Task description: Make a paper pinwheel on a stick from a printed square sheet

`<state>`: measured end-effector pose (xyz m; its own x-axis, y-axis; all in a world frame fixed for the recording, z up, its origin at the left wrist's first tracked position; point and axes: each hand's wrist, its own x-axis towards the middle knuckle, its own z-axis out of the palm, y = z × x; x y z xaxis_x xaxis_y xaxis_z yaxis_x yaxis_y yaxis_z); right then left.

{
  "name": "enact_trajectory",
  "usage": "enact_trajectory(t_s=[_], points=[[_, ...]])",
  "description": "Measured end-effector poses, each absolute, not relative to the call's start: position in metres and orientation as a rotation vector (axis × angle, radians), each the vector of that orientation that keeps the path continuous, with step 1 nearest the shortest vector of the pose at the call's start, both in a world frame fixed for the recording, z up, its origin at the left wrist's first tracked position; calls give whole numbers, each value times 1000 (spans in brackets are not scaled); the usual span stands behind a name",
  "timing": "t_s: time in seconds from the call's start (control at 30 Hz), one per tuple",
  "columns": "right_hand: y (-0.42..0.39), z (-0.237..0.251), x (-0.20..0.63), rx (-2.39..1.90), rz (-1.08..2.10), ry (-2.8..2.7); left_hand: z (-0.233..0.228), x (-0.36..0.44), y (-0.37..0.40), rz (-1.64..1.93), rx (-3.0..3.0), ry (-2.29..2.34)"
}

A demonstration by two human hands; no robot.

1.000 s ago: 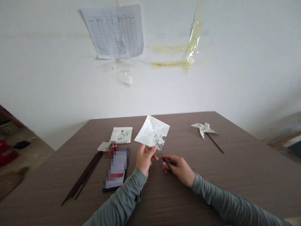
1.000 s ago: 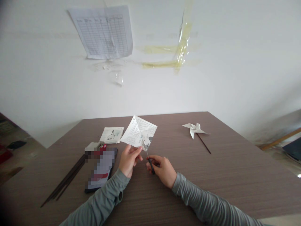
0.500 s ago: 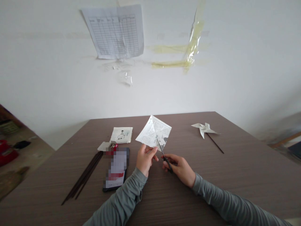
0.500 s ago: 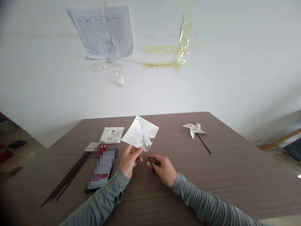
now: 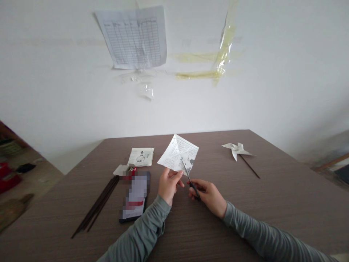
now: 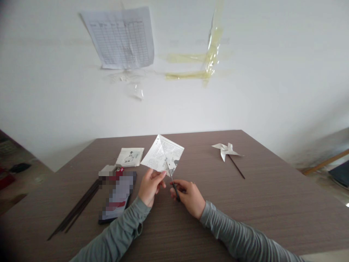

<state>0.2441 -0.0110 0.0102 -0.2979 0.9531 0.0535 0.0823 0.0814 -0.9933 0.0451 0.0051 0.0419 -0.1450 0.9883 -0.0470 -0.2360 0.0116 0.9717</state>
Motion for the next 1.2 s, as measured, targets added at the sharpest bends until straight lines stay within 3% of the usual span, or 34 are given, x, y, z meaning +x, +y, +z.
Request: enact_trajectory(t_s=[1.2], points=[[-13, 23, 244, -1106, 1272, -1507, 39, 48, 3, 1368, 952, 1157]])
